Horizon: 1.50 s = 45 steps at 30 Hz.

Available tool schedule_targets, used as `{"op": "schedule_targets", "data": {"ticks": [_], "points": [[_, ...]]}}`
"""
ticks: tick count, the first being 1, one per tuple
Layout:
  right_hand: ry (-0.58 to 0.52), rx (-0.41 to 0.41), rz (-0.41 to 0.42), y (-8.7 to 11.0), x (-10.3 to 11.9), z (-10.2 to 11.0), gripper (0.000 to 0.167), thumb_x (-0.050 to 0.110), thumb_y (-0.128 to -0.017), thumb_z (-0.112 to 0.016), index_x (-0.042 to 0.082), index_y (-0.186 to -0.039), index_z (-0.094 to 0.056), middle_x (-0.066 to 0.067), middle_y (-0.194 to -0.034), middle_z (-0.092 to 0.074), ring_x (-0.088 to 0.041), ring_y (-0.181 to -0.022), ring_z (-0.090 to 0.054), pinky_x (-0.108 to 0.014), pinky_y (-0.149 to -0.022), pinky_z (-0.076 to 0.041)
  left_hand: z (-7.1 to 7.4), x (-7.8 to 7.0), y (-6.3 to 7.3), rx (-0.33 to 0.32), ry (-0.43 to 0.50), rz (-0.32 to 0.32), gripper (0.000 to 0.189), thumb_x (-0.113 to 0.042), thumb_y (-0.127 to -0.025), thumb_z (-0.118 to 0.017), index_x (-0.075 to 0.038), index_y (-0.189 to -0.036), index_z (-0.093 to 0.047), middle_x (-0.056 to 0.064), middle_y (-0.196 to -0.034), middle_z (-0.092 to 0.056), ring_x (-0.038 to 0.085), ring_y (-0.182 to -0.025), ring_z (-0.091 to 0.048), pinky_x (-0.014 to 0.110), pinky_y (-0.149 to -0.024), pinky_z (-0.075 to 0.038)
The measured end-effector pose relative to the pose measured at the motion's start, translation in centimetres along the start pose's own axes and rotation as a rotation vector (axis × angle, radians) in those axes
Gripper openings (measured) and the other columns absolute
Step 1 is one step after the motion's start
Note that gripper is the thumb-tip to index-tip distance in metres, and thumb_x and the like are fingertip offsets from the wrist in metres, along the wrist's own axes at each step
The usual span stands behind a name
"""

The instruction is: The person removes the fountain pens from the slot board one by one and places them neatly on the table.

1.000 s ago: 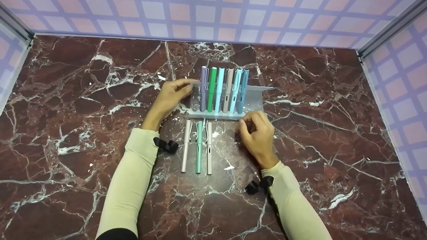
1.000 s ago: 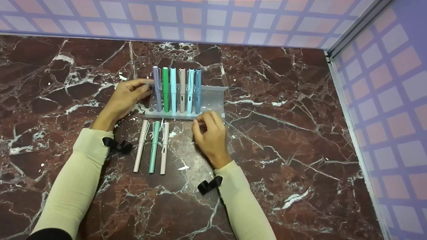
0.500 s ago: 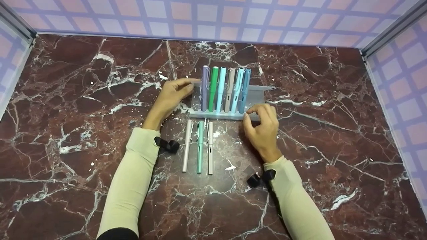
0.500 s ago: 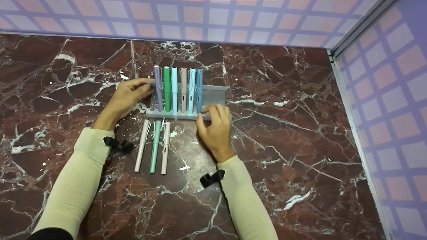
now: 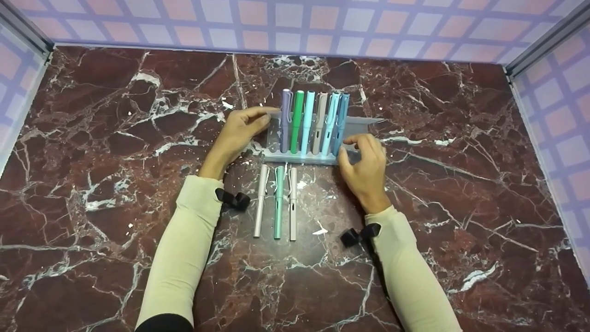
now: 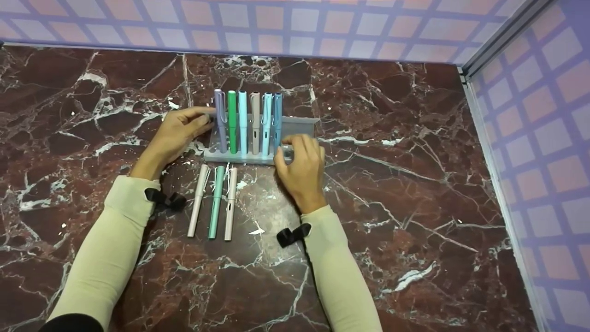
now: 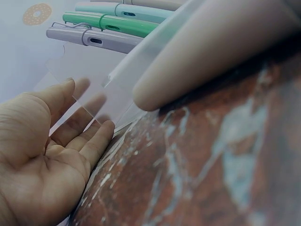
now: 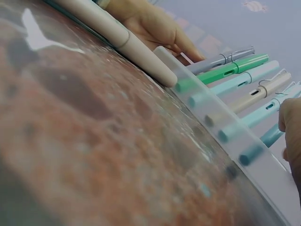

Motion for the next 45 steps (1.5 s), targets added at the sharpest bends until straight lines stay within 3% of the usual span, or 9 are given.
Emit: {"op": "schedule_targets", "data": {"ticks": [8,24,34,45], "points": [[0.028,0.064,-0.047,-0.66,-0.35,-0.45,0.014,0.013,-0.086,-0.068,0.001,-0.094,-0.068,-0.014,-0.087,-0.068,-0.032,-0.078,-0.060,-0.044,-0.074,-0.045,0.00,0.00,-0.18,0.022,0.089,-0.036,0.027,-0.005,-0.100,-0.057,-0.001,-0.125,-0.066,0.015,-0.133,-0.064,0.026,-0.125,-0.058,0.032,-0.111,-0.046],[0.073,0.174,-0.087,-0.29,-0.12,-0.48,0.023,0.019,-0.089,-0.073,0.000,-0.101,-0.071,-0.014,-0.086,-0.074,-0.033,-0.077,-0.064,-0.047,-0.077,-0.044,-0.05,-0.10,-0.10,0.020,0.059,-0.001,0.027,-0.009,-0.101,-0.056,-0.005,-0.126,-0.066,0.013,-0.135,-0.063,0.025,-0.127,-0.057,0.029,-0.112,-0.045],[0.046,0.170,-0.092,-0.31,-0.01,-0.54,0.023,0.018,-0.089,-0.075,-0.001,-0.101,-0.071,-0.014,-0.087,-0.074,-0.032,-0.077,-0.065,-0.046,-0.078,-0.044,0.07,0.04,-0.17,0.002,0.033,0.015,0.027,-0.008,-0.101,-0.056,-0.007,-0.126,-0.067,0.011,-0.134,-0.064,0.025,-0.127,-0.058,0.027,-0.110,-0.046],[0.016,0.104,-0.073,-0.28,0.09,-0.39,0.020,0.014,-0.089,-0.074,-0.002,-0.101,-0.070,-0.014,-0.087,-0.075,-0.033,-0.079,-0.067,-0.044,-0.076,-0.044,0.01,0.05,-0.14,-0.003,0.033,0.007,0.027,-0.007,-0.101,-0.055,-0.006,-0.125,-0.067,0.011,-0.134,-0.064,0.023,-0.128,-0.057,0.026,-0.111,-0.045]]}}
Point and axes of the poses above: each hand's wrist, its own y-axis away from the middle knuckle, its own z-axis out of the back of the hand, x = y × z, the point moved 3 cm from there along -y, towards the middle knuckle
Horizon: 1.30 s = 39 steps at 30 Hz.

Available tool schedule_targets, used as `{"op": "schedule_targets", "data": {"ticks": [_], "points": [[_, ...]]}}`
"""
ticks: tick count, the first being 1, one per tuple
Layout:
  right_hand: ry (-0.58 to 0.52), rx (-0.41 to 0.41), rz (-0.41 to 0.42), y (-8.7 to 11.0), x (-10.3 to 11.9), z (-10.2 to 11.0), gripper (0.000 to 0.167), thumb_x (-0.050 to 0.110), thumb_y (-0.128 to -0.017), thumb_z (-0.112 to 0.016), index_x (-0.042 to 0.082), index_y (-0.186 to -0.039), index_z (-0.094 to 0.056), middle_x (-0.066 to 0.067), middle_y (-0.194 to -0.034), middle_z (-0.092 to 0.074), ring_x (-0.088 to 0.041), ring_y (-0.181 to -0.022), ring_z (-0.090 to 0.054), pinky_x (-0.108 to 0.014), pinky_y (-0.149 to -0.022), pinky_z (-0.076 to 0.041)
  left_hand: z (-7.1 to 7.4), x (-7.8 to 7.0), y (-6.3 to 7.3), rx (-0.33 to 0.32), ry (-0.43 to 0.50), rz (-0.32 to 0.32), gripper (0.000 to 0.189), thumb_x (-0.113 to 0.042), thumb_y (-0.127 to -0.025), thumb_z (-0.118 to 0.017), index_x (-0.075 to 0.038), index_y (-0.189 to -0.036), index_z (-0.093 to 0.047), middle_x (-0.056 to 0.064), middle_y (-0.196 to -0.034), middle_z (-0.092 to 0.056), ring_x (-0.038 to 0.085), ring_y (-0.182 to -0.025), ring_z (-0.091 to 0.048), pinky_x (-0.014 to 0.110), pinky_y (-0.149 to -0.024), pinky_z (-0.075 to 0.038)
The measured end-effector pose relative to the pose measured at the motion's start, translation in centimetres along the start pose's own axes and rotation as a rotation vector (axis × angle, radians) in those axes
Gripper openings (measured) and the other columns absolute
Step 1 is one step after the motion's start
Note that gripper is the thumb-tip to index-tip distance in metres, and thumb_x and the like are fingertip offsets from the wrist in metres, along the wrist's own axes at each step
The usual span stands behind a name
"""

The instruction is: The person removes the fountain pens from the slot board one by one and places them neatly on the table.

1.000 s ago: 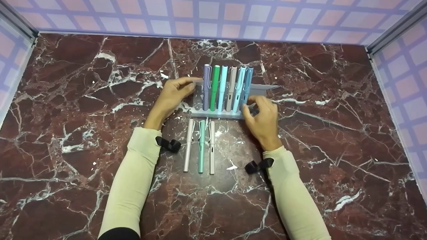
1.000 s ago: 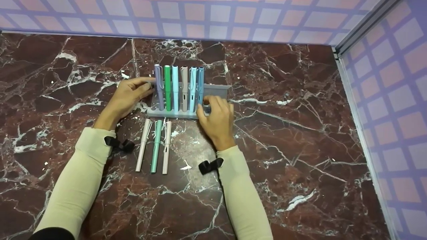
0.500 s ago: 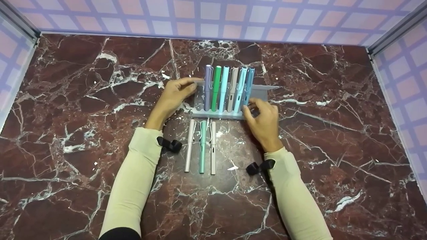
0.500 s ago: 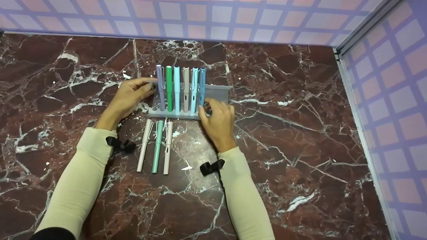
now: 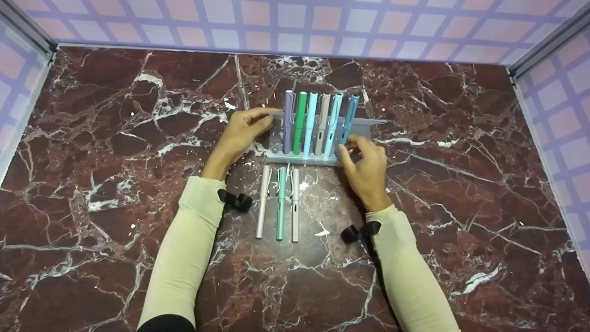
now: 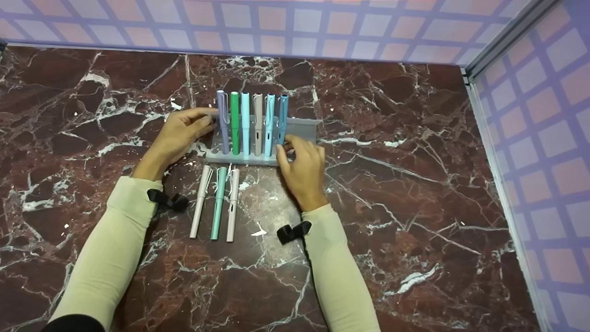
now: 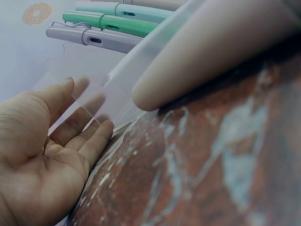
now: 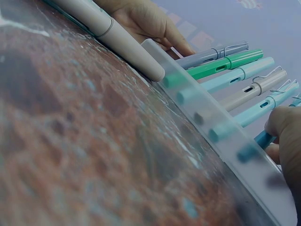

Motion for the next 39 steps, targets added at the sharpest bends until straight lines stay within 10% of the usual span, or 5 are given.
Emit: {"op": "schedule_targets", "data": {"ticks": [39], "points": [[-0.046,-0.236,0.045,1.0,0.2,1.1,0.014,0.011,-0.084,-0.073,-0.001,-0.088,-0.068,-0.011,-0.075,-0.071,-0.029,-0.070,-0.062,-0.043,-0.073,-0.043,0.1,0.0,0.0,0.008,0.003,0.000,0.027,-0.009,-0.100,-0.058,-0.006,-0.126,-0.067,0.013,-0.133,-0.065,0.027,-0.120,-0.060,0.030,-0.108,-0.049]]}}
Point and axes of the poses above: each hand's wrist, its own y-axis away from the middle knuckle, its own z-axis out of the back of the hand, x = y × z, the point moved 3 cm from there along -y, towards the middle knuckle
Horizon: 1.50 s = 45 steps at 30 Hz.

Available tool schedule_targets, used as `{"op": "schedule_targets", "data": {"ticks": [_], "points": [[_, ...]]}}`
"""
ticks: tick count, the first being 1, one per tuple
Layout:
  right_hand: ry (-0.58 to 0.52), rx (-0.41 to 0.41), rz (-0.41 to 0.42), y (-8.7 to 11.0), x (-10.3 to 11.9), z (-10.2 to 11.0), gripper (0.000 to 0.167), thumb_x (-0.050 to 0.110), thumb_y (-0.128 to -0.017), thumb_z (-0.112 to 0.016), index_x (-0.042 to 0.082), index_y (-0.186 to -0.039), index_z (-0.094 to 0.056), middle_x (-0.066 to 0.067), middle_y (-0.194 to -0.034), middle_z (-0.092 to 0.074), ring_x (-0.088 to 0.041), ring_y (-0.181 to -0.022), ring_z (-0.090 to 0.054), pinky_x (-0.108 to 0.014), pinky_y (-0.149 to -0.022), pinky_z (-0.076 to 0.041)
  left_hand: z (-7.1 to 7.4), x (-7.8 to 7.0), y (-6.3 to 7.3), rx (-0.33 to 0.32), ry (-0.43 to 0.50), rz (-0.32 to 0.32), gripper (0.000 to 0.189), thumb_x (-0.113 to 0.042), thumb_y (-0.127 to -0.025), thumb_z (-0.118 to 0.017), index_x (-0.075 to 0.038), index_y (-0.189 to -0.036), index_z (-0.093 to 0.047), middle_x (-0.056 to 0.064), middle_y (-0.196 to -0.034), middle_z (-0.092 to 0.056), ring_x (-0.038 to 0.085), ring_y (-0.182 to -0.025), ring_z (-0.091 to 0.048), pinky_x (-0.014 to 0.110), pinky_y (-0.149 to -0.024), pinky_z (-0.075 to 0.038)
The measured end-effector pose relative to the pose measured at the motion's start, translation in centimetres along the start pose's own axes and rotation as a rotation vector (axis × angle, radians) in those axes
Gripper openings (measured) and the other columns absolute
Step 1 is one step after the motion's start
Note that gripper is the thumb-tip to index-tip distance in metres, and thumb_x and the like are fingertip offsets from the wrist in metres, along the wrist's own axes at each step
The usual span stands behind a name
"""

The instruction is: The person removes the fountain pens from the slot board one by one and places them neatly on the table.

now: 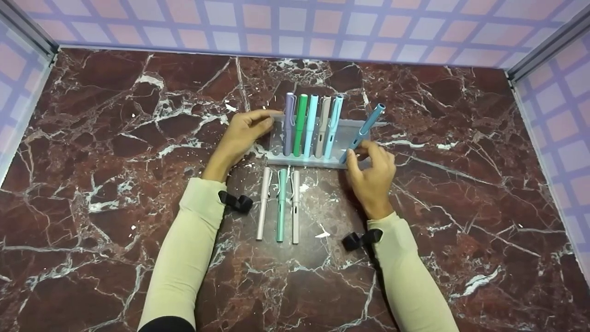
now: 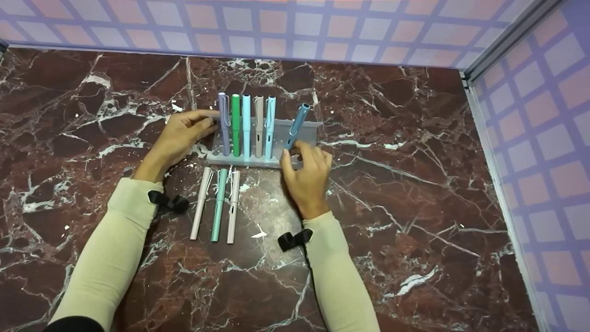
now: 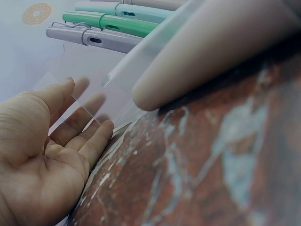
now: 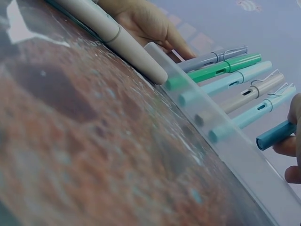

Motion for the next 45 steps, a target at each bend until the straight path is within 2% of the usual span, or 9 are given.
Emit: {"op": "schedule_targets", "data": {"ticks": [7,15,23,27,32,36,45], "points": [[0.001,-0.003,0.008,0.2,0.3,0.1,0.014,0.011,-0.084,-0.072,-0.002,-0.088,-0.067,-0.011,-0.073,-0.070,-0.029,-0.068,-0.062,-0.045,-0.073,-0.044,0.0,0.0,-0.1,-0.010,-0.004,0.000,0.027,-0.007,-0.100,-0.057,-0.006,-0.125,-0.067,0.013,-0.132,-0.066,0.026,-0.118,-0.061,0.030,-0.107,-0.050],[-0.017,0.018,0.023,0.8,1.1,0.2,0.013,0.009,-0.083,-0.073,-0.001,-0.087,-0.067,-0.010,-0.074,-0.072,-0.028,-0.066,-0.063,-0.042,-0.071,-0.043,0.1,0.2,-0.2,0.010,0.044,-0.055,0.027,-0.003,-0.100,-0.058,-0.001,-0.125,-0.066,0.016,-0.133,-0.064,0.026,-0.122,-0.059,0.031,-0.108,-0.049],[-0.026,0.047,0.013,1.6,1.7,0.4,0.012,0.007,-0.082,-0.074,-0.001,-0.089,-0.069,-0.010,-0.076,-0.073,-0.030,-0.068,-0.065,-0.042,-0.066,-0.041,0.1,0.2,-0.1,0.011,0.031,-0.053,0.026,-0.006,-0.100,-0.059,-0.003,-0.124,-0.067,0.015,-0.133,-0.064,0.026,-0.122,-0.058,0.031,-0.109,-0.048],[-0.043,0.059,0.001,1.7,1.8,0.5,0.011,0.007,-0.082,-0.074,0.000,-0.090,-0.069,-0.008,-0.075,-0.074,-0.026,-0.063,-0.066,-0.042,-0.063,-0.042,0.1,0.1,-0.1,0.011,0.027,-0.043,0.027,-0.007,-0.100,-0.059,-0.004,-0.125,-0.067,0.014,-0.134,-0.064,0.026,-0.124,-0.058,0.031,-0.109,-0.048],[-0.079,0.068,-0.020,1.8,1.9,0.5,0.008,0.005,-0.083,-0.073,0.000,-0.088,-0.069,-0.007,-0.071,-0.073,-0.020,-0.053,-0.062,-0.033,-0.054,-0.050,0.0,0.0,0.0,0.011,0.019,-0.040,0.027,-0.008,-0.100,-0.059,-0.004,-0.125,-0.067,0.014,-0.134,-0.064,0.025,-0.124,-0.058,0.030,-0.110,-0.048],[-0.096,0.081,-0.030,2.0,1.9,0.5,0.007,0.002,-0.083,-0.072,-0.001,-0.088,-0.068,-0.007,-0.070,-0.072,-0.017,-0.052,-0.060,-0.024,-0.048,-0.049,0.0,0.0,-0.1,0.007,0.011,-0.036,0.027,-0.007,-0.100,-0.059,-0.004,-0.125,-0.067,0.013,-0.133,-0.065,0.027,-0.120,-0.060,0.031,-0.107,-0.050],[-0.100,0.106,-0.026,2.4,2.3,0.5,0.007,0.003,-0.084,-0.073,0.001,-0.089,-0.068,-0.005,-0.070,-0.072,-0.014,-0.051,-0.058,-0.024,-0.046,-0.048,0.0,0.0,-0.1,0.001,-0.017,-0.006,0.027,-0.009,-0.101,-0.058,-0.007,-0.126,-0.067,0.011,-0.134,-0.065,0.023,-0.126,-0.058,0.029,-0.111,-0.046]]}}
Point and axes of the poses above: each hand's wrist, its own y-axis away from the middle knuckle, its own z-axis out of the back of the hand, x = y × z, the point moved 3 cm from there along -y, towards the middle knuckle
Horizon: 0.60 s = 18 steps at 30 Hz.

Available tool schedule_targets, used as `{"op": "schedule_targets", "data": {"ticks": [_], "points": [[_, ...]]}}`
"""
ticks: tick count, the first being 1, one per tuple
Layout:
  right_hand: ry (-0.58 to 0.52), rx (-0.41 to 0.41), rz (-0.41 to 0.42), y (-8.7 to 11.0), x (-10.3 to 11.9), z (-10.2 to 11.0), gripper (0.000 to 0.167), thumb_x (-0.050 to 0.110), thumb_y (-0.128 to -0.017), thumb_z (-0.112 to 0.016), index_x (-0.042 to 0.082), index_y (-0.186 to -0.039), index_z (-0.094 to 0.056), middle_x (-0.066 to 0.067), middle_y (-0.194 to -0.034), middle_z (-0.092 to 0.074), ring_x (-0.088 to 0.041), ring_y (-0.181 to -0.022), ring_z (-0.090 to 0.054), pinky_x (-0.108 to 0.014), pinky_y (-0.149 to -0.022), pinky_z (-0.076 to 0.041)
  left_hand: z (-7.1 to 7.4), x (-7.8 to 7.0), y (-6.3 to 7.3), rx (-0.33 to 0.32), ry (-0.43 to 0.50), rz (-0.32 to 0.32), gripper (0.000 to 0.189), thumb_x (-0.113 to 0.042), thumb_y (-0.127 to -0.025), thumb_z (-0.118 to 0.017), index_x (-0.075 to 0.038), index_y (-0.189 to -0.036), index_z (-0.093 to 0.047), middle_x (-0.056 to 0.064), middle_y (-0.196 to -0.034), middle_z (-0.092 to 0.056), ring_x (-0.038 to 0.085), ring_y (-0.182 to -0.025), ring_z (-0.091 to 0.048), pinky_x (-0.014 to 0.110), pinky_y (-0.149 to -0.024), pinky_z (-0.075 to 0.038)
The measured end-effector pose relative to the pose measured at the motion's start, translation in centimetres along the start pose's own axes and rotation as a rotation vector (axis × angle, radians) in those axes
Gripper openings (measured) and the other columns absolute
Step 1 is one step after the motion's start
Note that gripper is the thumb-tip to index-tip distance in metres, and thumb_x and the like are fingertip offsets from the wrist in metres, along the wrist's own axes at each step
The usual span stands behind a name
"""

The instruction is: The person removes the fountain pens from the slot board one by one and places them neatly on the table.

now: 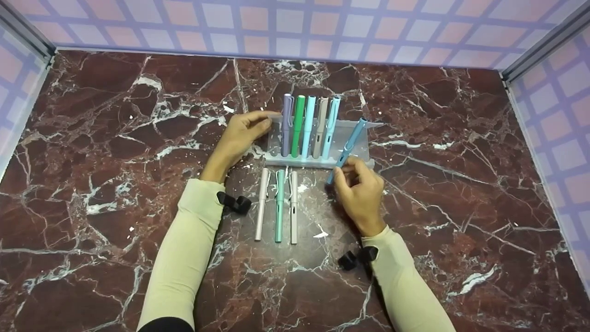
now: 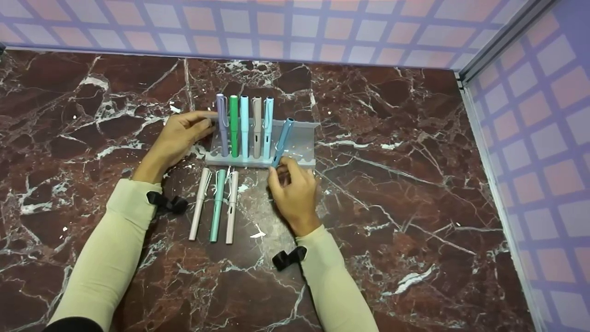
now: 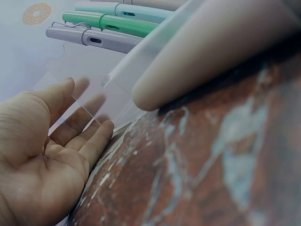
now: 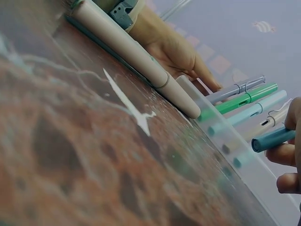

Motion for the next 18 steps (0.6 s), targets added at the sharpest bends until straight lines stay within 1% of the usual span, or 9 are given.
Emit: {"op": "schedule_targets", "data": {"ticks": [4,9,14,18], "points": [[-0.002,0.012,-0.007,0.24,0.22,0.09,0.008,0.003,-0.084,-0.074,0.001,-0.089,-0.068,-0.004,-0.069,-0.072,-0.011,-0.051,-0.056,-0.021,-0.046,-0.046,-0.03,0.00,0.00,-0.001,-0.014,0.011,0.027,-0.010,-0.101,-0.057,-0.008,-0.127,-0.067,0.010,-0.135,-0.064,0.023,-0.127,-0.057,0.028,-0.112,-0.045],[-0.015,0.020,-0.015,0.62,0.43,0.16,0.007,0.002,-0.084,-0.073,0.001,-0.089,-0.068,-0.003,-0.068,-0.071,-0.008,-0.050,-0.053,-0.015,-0.045,-0.042,-0.02,-0.01,-0.03,0.003,0.002,0.018,0.027,-0.009,-0.101,-0.057,-0.008,-0.126,-0.067,0.010,-0.135,-0.064,0.024,-0.127,-0.057,0.028,-0.112,-0.046],[-0.035,0.030,-0.021,0.89,0.48,0.19,0.006,0.002,-0.084,-0.073,0.001,-0.089,-0.069,-0.003,-0.068,-0.071,-0.007,-0.049,-0.052,-0.016,-0.044,-0.042,-0.04,0.03,-0.04,0.007,0.007,0.011,0.027,-0.010,-0.101,-0.057,-0.007,-0.127,-0.067,0.011,-0.134,-0.064,0.025,-0.127,-0.057,0.029,-0.112,-0.045],[-0.028,0.033,-0.023,1.01,0.65,0.19,0.007,0.003,-0.084,-0.074,0.001,-0.088,-0.069,-0.003,-0.067,-0.071,-0.007,-0.049,-0.051,-0.015,-0.044,-0.040,0.00,0.08,0.01,-0.001,-0.022,0.010,0.028,-0.011,-0.102,-0.056,-0.008,-0.127,-0.066,0.009,-0.135,-0.065,0.023,-0.127,-0.057,0.027,-0.112,-0.045]]}}
Point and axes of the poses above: each hand's wrist, its own y-axis away from the middle knuckle, its own z-axis out of the back of the hand, x = y × z, the point moved 3 cm from there along -y, towards the middle knuckle
